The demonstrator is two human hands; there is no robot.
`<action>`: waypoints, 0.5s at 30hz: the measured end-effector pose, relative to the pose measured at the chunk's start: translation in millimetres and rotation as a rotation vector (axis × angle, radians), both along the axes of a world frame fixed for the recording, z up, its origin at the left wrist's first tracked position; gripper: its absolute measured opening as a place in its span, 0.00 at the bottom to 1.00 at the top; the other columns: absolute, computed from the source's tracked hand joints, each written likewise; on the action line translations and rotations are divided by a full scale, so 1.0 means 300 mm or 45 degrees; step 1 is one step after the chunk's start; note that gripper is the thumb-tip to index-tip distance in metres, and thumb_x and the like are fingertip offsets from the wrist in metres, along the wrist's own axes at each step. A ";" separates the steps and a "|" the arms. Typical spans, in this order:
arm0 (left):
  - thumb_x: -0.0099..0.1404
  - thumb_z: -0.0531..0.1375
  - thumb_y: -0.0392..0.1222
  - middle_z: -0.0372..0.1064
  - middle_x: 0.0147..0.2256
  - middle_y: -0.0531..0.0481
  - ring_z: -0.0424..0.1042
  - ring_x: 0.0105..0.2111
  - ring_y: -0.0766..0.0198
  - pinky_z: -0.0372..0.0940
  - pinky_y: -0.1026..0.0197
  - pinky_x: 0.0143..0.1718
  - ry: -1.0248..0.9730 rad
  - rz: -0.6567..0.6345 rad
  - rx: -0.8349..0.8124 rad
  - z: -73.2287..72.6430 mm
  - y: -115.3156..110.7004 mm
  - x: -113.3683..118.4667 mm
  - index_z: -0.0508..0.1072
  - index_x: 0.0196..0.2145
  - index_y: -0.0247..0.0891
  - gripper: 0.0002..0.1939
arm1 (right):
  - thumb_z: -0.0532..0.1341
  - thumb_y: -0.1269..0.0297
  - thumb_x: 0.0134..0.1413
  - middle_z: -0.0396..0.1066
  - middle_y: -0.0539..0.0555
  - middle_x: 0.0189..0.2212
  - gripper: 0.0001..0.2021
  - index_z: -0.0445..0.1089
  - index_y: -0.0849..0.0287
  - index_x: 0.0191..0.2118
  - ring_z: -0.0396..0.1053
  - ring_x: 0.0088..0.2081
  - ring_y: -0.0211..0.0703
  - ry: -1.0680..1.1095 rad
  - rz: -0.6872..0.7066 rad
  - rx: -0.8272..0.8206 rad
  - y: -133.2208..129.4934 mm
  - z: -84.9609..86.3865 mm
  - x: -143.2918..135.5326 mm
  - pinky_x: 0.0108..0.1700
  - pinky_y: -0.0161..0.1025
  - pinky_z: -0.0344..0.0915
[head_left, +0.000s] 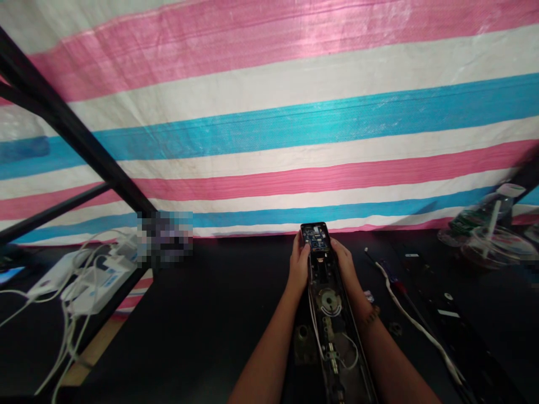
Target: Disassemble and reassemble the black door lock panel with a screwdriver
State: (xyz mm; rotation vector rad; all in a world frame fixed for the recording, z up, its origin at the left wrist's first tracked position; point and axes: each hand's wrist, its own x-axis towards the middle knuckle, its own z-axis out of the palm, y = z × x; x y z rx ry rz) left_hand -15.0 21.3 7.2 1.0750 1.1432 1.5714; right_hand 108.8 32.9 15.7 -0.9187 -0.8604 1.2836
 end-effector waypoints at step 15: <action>0.68 0.55 0.45 0.63 0.64 0.45 0.61 0.65 0.56 0.56 0.56 0.65 -0.028 0.047 -0.039 0.004 0.003 0.003 0.64 0.62 0.41 0.25 | 0.67 0.42 0.46 0.79 0.54 0.33 0.23 0.77 0.61 0.35 0.73 0.34 0.47 -0.074 0.022 -0.019 -0.009 0.021 -0.007 0.39 0.39 0.70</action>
